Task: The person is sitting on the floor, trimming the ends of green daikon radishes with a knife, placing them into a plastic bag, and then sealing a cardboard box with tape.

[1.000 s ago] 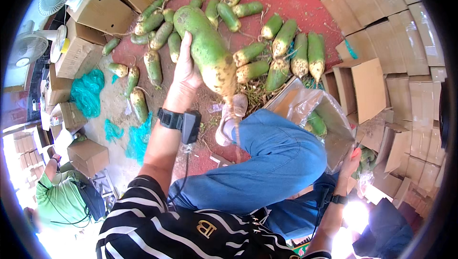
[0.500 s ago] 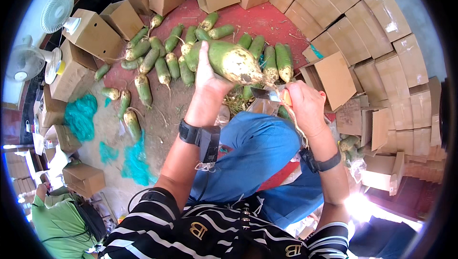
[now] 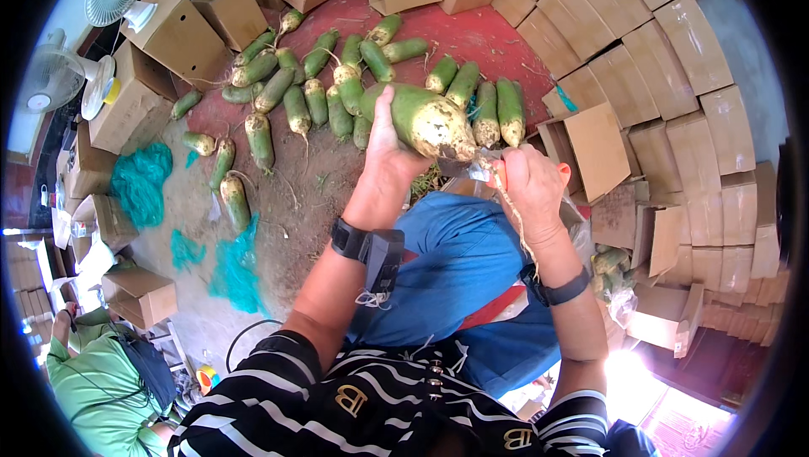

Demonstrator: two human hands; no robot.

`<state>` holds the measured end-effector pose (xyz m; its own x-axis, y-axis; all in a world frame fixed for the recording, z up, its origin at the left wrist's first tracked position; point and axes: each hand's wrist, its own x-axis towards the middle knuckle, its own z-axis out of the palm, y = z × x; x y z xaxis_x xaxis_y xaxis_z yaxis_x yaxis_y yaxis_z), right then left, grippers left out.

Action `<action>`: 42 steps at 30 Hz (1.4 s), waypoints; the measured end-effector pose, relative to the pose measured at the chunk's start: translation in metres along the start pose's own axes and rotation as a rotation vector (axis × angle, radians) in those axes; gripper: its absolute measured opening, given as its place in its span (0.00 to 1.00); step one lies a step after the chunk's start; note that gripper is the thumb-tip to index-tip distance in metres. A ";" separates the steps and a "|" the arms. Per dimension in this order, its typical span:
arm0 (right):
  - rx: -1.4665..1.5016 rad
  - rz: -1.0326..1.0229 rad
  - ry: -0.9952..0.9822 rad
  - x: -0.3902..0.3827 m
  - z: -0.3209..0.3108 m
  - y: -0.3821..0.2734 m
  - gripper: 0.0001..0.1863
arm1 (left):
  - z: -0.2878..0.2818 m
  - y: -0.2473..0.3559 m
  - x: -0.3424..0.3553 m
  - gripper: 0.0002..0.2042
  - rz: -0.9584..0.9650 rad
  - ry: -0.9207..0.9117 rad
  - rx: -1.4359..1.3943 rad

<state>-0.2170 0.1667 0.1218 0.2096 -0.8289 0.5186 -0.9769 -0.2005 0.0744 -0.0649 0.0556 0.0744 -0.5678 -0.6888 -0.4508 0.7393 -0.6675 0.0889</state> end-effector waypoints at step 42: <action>1.281 1.090 0.160 0.044 0.014 0.109 0.11 | -0.047 0.035 -0.001 0.30 0.113 -0.101 0.118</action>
<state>-0.3135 0.1005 0.1406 -0.5752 -0.8158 -0.0606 0.0234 0.0577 -0.9981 -0.0216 0.0466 0.0368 -0.5217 -0.7821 -0.3409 0.7562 -0.6089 0.2397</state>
